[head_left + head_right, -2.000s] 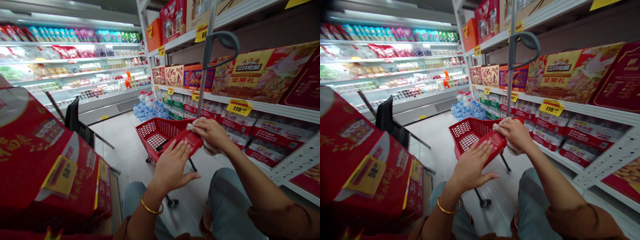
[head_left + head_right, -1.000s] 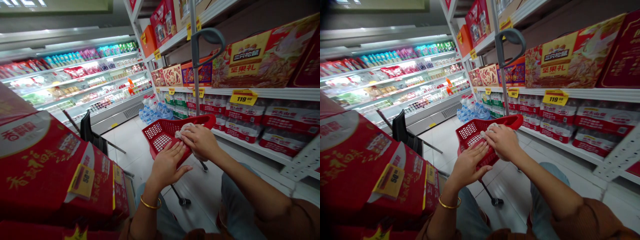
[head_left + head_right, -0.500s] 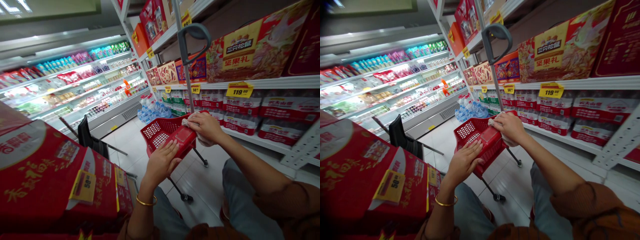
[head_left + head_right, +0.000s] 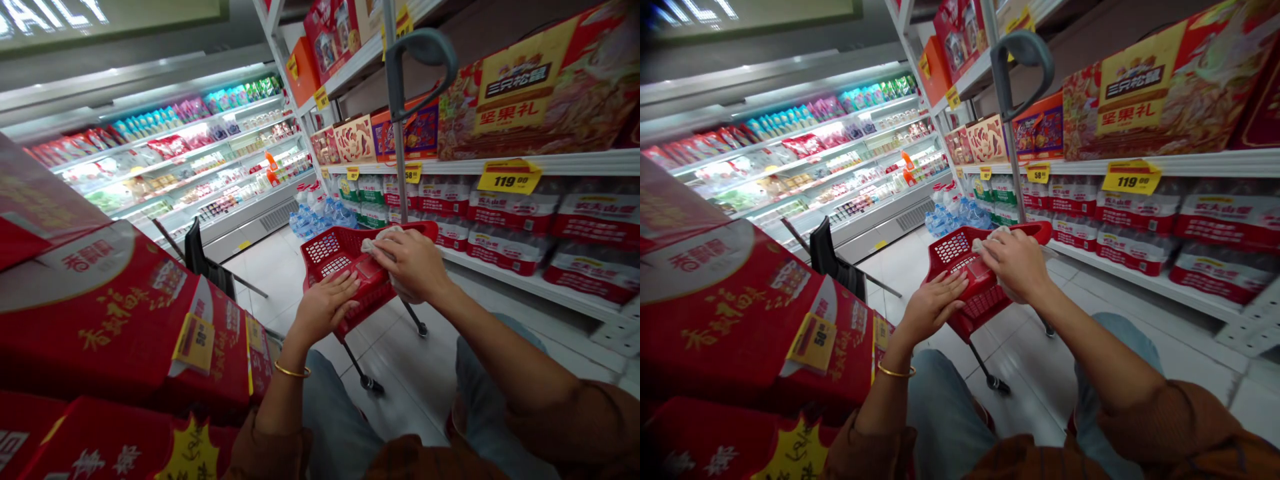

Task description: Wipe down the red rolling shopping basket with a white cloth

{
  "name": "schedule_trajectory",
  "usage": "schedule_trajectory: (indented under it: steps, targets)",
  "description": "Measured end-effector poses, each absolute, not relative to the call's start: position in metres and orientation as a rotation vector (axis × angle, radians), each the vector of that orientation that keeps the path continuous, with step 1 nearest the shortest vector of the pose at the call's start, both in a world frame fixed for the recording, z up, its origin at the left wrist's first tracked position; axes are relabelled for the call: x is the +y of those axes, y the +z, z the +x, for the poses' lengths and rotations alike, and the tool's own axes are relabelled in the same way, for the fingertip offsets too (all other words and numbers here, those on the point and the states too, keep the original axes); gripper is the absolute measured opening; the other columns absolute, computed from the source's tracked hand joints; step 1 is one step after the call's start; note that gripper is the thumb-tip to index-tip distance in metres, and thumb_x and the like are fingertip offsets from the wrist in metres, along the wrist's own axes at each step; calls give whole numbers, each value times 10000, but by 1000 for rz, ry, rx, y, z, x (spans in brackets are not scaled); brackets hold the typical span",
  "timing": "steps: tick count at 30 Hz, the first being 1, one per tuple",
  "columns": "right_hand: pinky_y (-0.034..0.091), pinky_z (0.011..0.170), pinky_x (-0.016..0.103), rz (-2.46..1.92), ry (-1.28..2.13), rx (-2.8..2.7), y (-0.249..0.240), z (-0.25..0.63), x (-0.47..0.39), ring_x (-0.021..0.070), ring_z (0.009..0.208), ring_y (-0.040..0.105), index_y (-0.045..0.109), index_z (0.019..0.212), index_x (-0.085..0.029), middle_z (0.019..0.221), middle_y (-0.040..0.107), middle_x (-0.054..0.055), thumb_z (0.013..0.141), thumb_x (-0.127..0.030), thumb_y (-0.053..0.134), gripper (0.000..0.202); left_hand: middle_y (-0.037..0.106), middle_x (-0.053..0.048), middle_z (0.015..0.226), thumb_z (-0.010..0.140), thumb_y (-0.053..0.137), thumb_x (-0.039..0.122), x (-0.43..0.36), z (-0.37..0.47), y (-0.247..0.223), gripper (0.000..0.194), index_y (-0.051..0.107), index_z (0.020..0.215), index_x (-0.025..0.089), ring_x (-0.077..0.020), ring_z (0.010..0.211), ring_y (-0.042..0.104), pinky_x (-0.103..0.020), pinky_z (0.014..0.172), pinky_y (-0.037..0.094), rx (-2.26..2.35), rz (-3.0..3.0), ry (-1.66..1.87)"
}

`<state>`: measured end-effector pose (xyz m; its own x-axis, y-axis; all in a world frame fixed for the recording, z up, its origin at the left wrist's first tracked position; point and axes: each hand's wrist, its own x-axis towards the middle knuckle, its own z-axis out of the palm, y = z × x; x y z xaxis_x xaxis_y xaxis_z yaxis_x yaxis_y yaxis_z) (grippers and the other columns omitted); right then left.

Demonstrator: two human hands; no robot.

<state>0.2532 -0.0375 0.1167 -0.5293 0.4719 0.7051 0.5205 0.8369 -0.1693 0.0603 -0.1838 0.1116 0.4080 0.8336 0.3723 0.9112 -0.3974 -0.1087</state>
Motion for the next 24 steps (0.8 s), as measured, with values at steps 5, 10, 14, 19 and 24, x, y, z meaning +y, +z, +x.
schedule_trajectory:
  steps: [5,10,14,19,24]
  targets:
    - [336,809,388,-632,-175,-2247,118,227,-77,255,996,502,707,1073,-236,1160,688,72,1014,-382,363,378,604,-92,1356,1023,418,330,-183,60,112,376,570,1332,178,-221,1320,519,-461,1138,393,-1550,-2361,-372]
    - [326,769,384,-652,-211,-2279,112,222,-74,242,912,513,710,1036,-213,1036,708,87,1015,-382,351,397,578,-95,1384,1024,417,318,-184,59,114,386,547,1356,171,-218,1346,486,-460,1146,384,-1563,-2388,-343]
    - [317,707,368,-732,-179,-2282,113,231,-56,231,870,521,731,951,-224,1013,711,79,1018,-412,321,456,562,-103,1398,1030,406,316,-183,58,112,388,535,1361,162,-212,1355,473,-455,1131,403,-1527,-2397,-375]
    - [327,707,360,-819,-111,-2319,115,242,-29,238,883,532,731,1013,-231,1034,707,88,1020,-443,285,494,541,-99,1419,1026,422,307,-183,57,111,389,505,1390,199,-206,1356,472,-460,1123,410,-1511,-2395,-390]
    - [337,716,348,-718,-154,-2420,115,247,-23,238,917,535,608,1277,-374,1181,658,61,1015,-470,311,407,563,-125,1393,1025,424,302,-182,56,111,383,522,1368,162,-212,1330,505,-457,1115,420,-1464,-2376,-401]
